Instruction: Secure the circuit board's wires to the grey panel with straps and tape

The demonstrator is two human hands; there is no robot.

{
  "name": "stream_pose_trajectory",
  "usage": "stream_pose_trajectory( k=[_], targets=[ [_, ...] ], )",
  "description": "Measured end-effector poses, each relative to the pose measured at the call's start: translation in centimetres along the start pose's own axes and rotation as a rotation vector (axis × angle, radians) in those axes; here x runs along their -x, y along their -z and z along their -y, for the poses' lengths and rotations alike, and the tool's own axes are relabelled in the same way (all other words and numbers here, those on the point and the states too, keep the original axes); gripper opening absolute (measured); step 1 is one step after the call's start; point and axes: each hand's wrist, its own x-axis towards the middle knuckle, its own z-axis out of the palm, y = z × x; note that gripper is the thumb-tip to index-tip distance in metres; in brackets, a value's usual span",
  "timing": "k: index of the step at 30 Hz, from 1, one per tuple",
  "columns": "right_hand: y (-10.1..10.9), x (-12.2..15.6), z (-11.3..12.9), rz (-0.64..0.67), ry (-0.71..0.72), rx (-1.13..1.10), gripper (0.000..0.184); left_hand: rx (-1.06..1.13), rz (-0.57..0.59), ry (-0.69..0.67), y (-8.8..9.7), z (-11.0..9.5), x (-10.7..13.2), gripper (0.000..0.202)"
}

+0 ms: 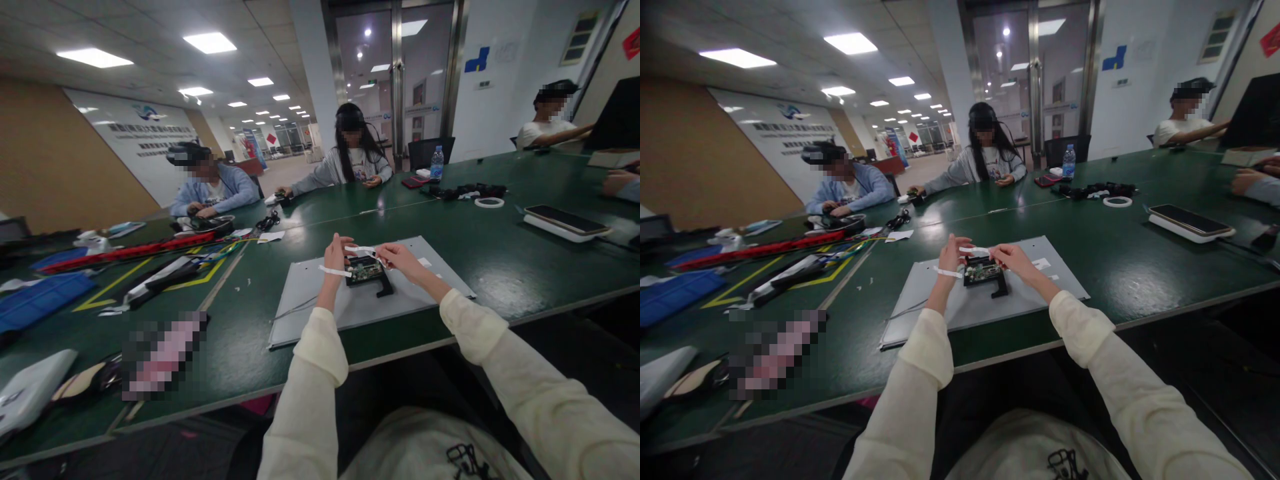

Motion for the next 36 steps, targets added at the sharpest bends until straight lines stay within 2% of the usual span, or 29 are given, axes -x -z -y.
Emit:
stream_pose_trajectory(
  k=[3,5,8,10,15,21,28,36],
  targets=[
    [0.1,-0.1,-0.3,-0.003,-0.023,0.037,0.037,0.176,0.248,0.104,0.1,-0.6,0.4,0.063],
    [0.2,-0.2,-0.6,0.005,-0.020,0.041,0.038,0.159,0.318,0.095,0.1,-0.7,0.9,0.054],
    [0.5,-0.4,-1.2,0.006,-0.020,0.067,0.039,0.077,0.297,0.035,0.0,-0.5,1.5,0.041],
    [0.9,-0.3,-1.4,0.013,-0.018,0.160,0.039,0.042,0.294,0.023,0.1,-0.3,2.0,0.037],
    [2.2,0.9,-1.7,0.050,0.072,0.616,0.037,-0.110,0.335,0.021,-0.3,0.5,3.8,0.034],
    [3.2,2.8,-2.1,0.000,0.034,0.966,0.031,-0.396,0.326,-0.027,-1.4,0.8,6.2,0.035],
    [2.5,3.6,-1.7,0.004,-0.041,1.163,0.031,-0.772,0.272,-0.176,-2.1,0.7,6.8,0.026],
    [1.6,4.5,-0.8,0.031,-0.117,1.374,0.030,-0.971,0.341,-0.140,-2.5,-0.1,7.4,0.026]
  ],
)
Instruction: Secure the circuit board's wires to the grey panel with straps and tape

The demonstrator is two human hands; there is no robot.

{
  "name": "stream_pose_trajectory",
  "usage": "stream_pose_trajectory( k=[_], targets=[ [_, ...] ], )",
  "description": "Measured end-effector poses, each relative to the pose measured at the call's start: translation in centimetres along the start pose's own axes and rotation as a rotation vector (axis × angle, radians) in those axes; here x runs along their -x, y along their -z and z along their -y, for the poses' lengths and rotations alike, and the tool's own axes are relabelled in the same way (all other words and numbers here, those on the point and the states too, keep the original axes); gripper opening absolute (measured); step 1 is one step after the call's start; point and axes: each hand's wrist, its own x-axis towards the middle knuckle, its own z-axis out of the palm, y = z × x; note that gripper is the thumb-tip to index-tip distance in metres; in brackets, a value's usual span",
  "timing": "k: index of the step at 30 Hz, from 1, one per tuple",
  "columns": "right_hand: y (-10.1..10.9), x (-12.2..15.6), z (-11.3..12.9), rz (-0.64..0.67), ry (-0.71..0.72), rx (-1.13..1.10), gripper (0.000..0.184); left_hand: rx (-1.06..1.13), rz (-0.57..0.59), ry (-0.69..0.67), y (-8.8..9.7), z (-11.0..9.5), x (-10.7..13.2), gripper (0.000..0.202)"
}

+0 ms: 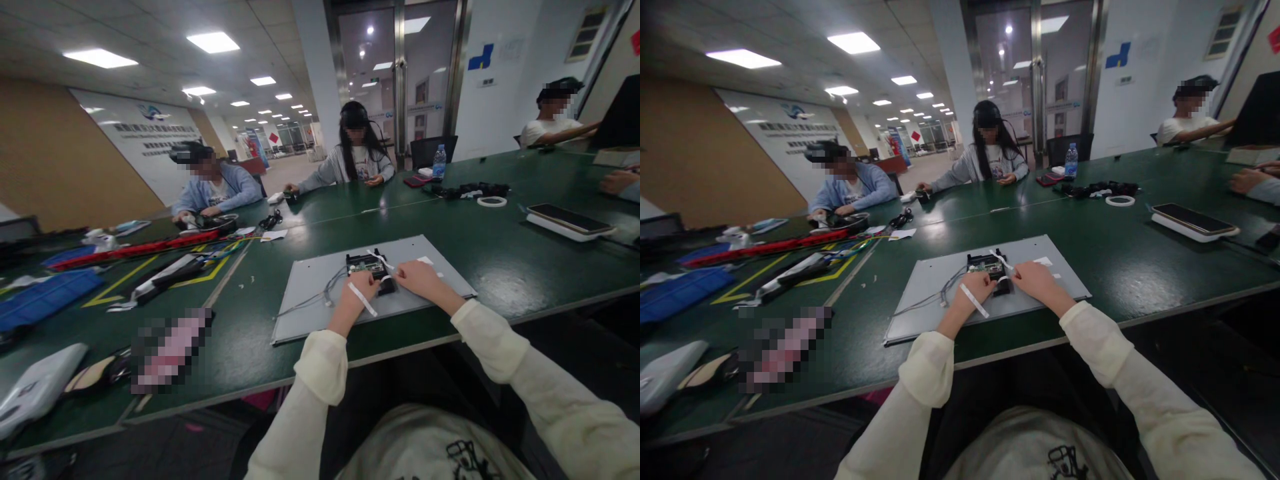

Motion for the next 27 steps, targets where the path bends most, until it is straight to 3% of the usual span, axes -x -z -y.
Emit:
stream_pose_trajectory(
  k=[8,14,17,21,27],
  targets=[
    [0.6,0.3,-0.1,0.004,-0.094,0.031,0.031,-0.089,-0.021,0.036,0.4,0.5,0.5,0.029],
    [0.3,0.4,-0.6,-0.093,-0.087,-0.034,0.015,-0.125,-0.044,0.035,0.7,0.9,1.0,0.023],
    [0.4,0.3,-0.4,-0.187,-0.021,-0.163,0.012,-0.108,-0.045,0.016,0.6,1.0,0.9,0.018],
    [0.7,0.5,1.0,-0.255,0.177,-0.441,0.015,-0.032,-0.072,0.002,0.4,1.3,0.7,0.015],
    [0.3,2.6,4.5,-0.088,0.298,-0.867,0.015,0.223,-0.200,0.018,0.5,1.9,0.2,0.017]
  ],
)
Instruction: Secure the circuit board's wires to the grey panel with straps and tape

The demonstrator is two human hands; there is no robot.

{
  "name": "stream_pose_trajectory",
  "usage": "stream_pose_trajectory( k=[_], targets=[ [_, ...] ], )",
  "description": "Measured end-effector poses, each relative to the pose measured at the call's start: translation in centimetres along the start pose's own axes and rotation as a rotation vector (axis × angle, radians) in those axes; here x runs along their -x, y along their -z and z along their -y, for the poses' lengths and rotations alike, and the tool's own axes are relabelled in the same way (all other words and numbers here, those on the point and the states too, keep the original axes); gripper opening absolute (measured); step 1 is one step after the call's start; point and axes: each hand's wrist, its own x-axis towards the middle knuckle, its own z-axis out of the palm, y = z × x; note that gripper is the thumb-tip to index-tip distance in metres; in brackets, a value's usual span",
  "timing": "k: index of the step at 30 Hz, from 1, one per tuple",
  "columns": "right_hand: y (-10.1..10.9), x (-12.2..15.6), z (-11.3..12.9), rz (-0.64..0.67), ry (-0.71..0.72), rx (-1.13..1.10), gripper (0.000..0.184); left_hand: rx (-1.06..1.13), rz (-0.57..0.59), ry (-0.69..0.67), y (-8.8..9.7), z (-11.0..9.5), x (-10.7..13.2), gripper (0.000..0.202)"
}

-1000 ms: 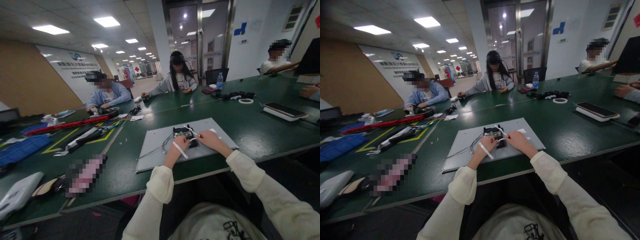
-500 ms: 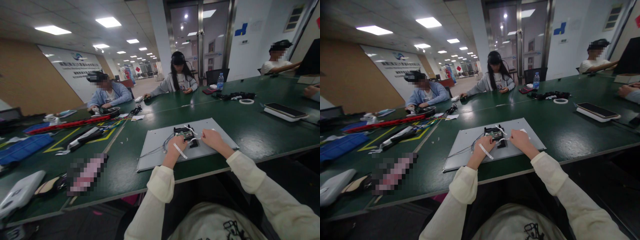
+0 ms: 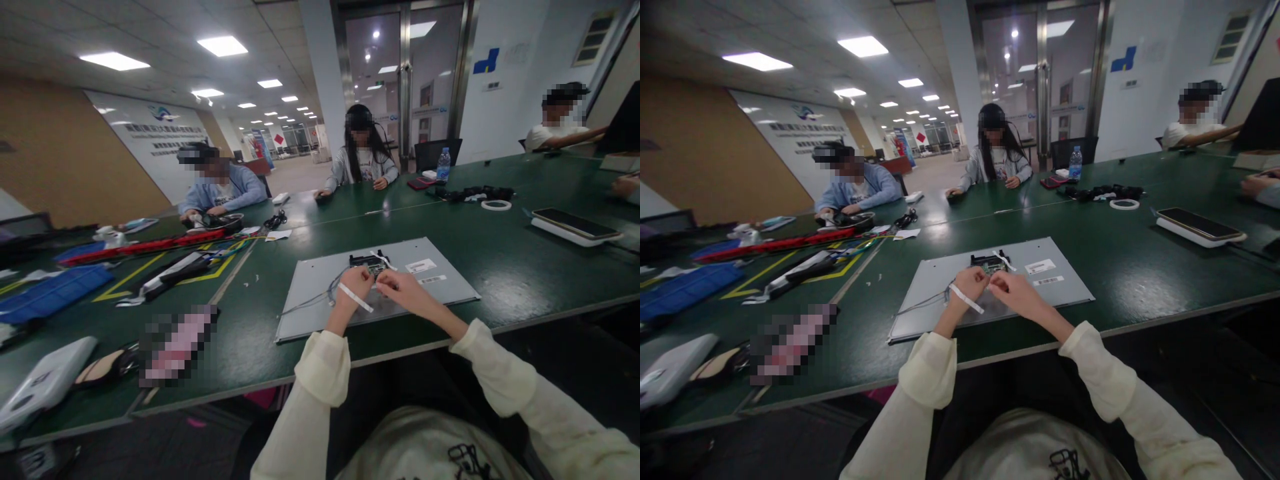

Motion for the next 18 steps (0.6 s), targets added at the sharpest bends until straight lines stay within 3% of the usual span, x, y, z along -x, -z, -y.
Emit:
stream_pose_trajectory(
  k=[5,9,13,18],
  targets=[
    [-2.8,0.8,1.8,0.073,-0.138,-0.304,0.022,0.152,-0.140,0.043,0.3,0.1,-0.2,0.023],
    [-3.9,0.4,2.5,0.068,-0.199,-0.471,0.025,0.146,-0.146,0.059,0.7,0.3,-0.2,0.027],
    [-3.4,-0.4,3.0,-0.036,-0.180,-0.553,0.024,-0.036,-0.136,0.159,2.1,1.6,-0.2,0.022],
    [-2.4,-2.6,3.8,-0.180,-0.178,-0.598,0.023,-0.184,-0.182,0.301,4.6,4.6,0.9,0.023]
  ],
)
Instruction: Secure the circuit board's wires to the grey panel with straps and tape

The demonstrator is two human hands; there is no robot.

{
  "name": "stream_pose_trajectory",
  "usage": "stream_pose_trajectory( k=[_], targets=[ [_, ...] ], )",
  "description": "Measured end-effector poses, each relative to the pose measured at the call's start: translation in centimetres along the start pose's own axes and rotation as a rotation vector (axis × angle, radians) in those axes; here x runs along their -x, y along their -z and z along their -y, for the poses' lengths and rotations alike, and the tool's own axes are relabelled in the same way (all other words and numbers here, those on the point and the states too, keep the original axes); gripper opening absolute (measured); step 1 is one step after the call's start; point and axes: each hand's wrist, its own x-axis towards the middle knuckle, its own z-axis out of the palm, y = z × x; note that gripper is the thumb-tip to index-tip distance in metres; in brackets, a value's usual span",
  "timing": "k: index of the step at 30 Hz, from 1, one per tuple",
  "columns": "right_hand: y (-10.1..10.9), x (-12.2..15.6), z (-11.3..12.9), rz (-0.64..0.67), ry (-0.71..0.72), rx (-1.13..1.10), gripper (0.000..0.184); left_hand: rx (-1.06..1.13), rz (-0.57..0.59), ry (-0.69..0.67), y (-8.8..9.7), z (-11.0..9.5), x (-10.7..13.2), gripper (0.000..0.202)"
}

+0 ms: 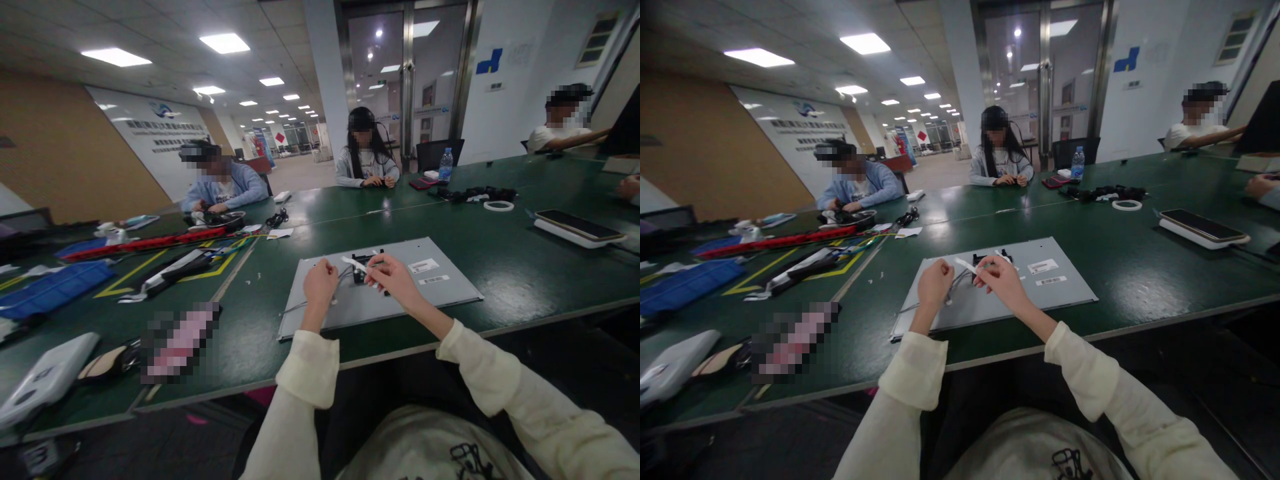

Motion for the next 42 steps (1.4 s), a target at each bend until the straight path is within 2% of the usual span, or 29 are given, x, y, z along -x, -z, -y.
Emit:
stream_pose_trajectory(
  k=[5,8,12,16,21,26,30,32,37,42],
  targets=[
    [-2.1,-3.1,-1.5,-0.044,-0.023,-0.007,0.020,-0.042,0.060,-0.065,0.4,2.0,2.0,0.039],
    [-3.7,-4.2,-3.5,0.012,-0.028,0.024,0.022,-0.071,0.101,-0.079,0.2,2.3,3.2,0.048],
    [-5.0,-4.3,-5.4,0.112,-0.148,0.062,0.025,-0.046,0.097,-0.099,0.0,2.7,3.4,0.043],
    [-4.9,-4.0,-6.0,0.167,-0.286,0.111,0.023,-0.002,0.101,-0.093,-0.1,3.0,3.1,0.039],
    [-4.6,-4.0,-6.5,0.183,-0.305,0.204,0.018,0.027,0.108,-0.107,0.1,3.0,3.2,0.040],
    [-4.9,-4.0,-5.9,0.169,-0.219,0.152,0.023,0.065,0.091,-0.143,0.0,2.9,3.4,0.040],
    [-5.1,-4.1,-5.0,0.093,-0.079,0.087,0.028,0.062,0.102,-0.137,0.0,2.9,3.4,0.042],
    [-5.2,-4.2,-4.9,0.072,-0.067,0.058,0.029,0.060,0.102,-0.140,-0.1,3.0,3.4,0.044],
    [-5.5,-3.9,-5.6,0.155,-0.298,0.039,0.024,0.072,0.081,-0.152,-0.5,3.4,3.2,0.038],
    [-5.3,-3.8,-5.8,0.184,-0.325,0.063,0.013,0.063,0.097,-0.252,-0.8,3.5,3.1,0.044]
  ],
)
